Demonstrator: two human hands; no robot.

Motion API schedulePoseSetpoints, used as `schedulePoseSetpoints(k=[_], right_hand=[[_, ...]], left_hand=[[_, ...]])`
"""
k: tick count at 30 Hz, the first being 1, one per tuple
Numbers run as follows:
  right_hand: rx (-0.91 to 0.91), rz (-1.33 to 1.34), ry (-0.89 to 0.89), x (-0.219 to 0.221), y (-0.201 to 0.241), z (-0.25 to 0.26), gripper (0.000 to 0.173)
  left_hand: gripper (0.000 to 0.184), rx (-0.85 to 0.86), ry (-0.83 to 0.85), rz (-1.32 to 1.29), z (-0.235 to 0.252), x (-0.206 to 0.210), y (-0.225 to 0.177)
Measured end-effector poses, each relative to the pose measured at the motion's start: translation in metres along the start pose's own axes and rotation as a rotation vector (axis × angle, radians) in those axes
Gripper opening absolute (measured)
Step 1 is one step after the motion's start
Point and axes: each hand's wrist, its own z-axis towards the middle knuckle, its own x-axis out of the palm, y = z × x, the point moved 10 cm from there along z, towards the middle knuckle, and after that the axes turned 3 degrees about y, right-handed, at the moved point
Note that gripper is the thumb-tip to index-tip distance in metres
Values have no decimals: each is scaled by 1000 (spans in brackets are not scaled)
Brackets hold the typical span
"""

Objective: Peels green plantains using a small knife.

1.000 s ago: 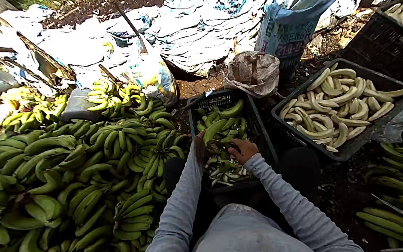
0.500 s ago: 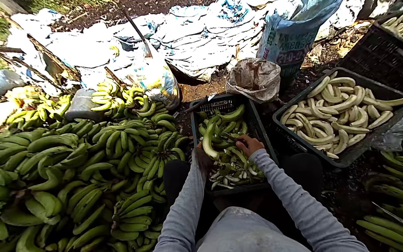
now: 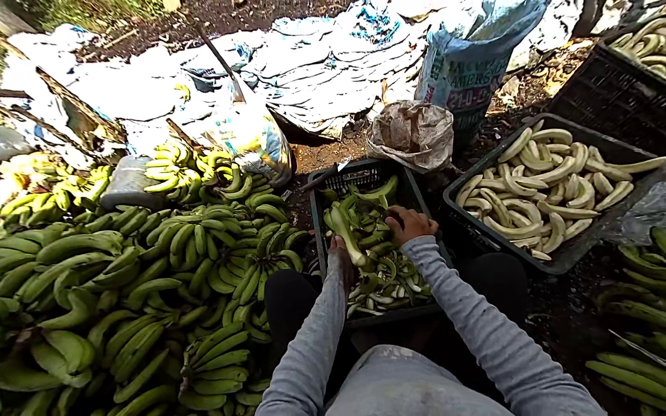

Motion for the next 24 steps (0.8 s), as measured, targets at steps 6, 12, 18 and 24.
schedulePoseSetpoints(k=[6,12,18,24], right_hand=[[66,28,365,45,-4,-61,47],[-129,43,-400,-22,8,22,36],[13,19,0,-1,19,-13,44],[54,106,-46,27,-2,-50,42]], left_hand=[[53,220,70,281,6,21,-40],[46,-354,446,80,-18,56,9],[59,217,-15,335,12,23,-37],[56,312,-139,221,6,29,-70]])
